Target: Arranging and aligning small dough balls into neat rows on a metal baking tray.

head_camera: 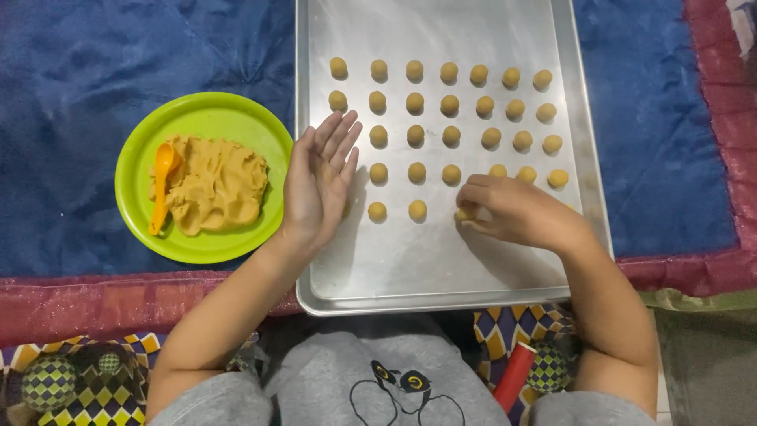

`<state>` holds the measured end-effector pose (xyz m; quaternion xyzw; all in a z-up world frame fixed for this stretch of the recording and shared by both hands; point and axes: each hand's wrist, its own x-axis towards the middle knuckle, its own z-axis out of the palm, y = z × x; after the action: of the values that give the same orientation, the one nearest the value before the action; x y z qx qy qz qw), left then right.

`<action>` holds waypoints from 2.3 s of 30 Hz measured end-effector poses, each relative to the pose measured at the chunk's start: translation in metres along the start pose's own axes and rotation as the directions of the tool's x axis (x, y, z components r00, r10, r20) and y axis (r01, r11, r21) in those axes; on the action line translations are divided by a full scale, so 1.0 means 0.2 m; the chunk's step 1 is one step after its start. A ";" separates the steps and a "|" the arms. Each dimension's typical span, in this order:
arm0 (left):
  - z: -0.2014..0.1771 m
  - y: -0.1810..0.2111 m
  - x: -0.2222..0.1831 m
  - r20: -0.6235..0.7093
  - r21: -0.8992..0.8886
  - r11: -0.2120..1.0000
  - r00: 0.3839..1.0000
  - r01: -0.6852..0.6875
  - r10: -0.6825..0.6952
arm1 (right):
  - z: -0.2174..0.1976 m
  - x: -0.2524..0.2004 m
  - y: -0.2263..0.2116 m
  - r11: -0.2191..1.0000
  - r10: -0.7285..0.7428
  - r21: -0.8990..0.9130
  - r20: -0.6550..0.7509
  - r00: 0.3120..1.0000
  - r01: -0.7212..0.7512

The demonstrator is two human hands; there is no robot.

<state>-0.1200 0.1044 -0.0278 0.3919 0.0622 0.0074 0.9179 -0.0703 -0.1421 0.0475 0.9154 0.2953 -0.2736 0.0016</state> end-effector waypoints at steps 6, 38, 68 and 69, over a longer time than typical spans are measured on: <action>-0.01 0.00 -0.01 0.010 -0.016 1.000 1.000 0.014 -0.013 | 0.14 0.09 0.02 0.994 -0.088 -0.072 -0.061 0.994 0.084; 0.35 -0.18 0.38 0.081 0.199 0.977 0.993 0.072 -0.089 | 0.01 0.33 0.64 0.385 0.220 0.692 -0.711 0.668 0.610; 0.67 -0.53 0.68 0.013 0.503 0.839 0.968 0.209 -0.249 | 0.15 0.39 0.39 0.168 0.293 0.967 -0.234 0.927 0.191; 0.66 -0.54 0.69 0.030 0.512 0.835 0.967 0.201 -0.252 | 0.16 0.39 0.40 0.179 0.285 0.965 -0.237 0.929 0.191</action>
<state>0.0290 -0.0568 -0.0298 0.6081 0.0637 -0.1366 0.7794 0.0100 -0.1703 -0.0316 0.7431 0.0165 -0.2224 -0.6309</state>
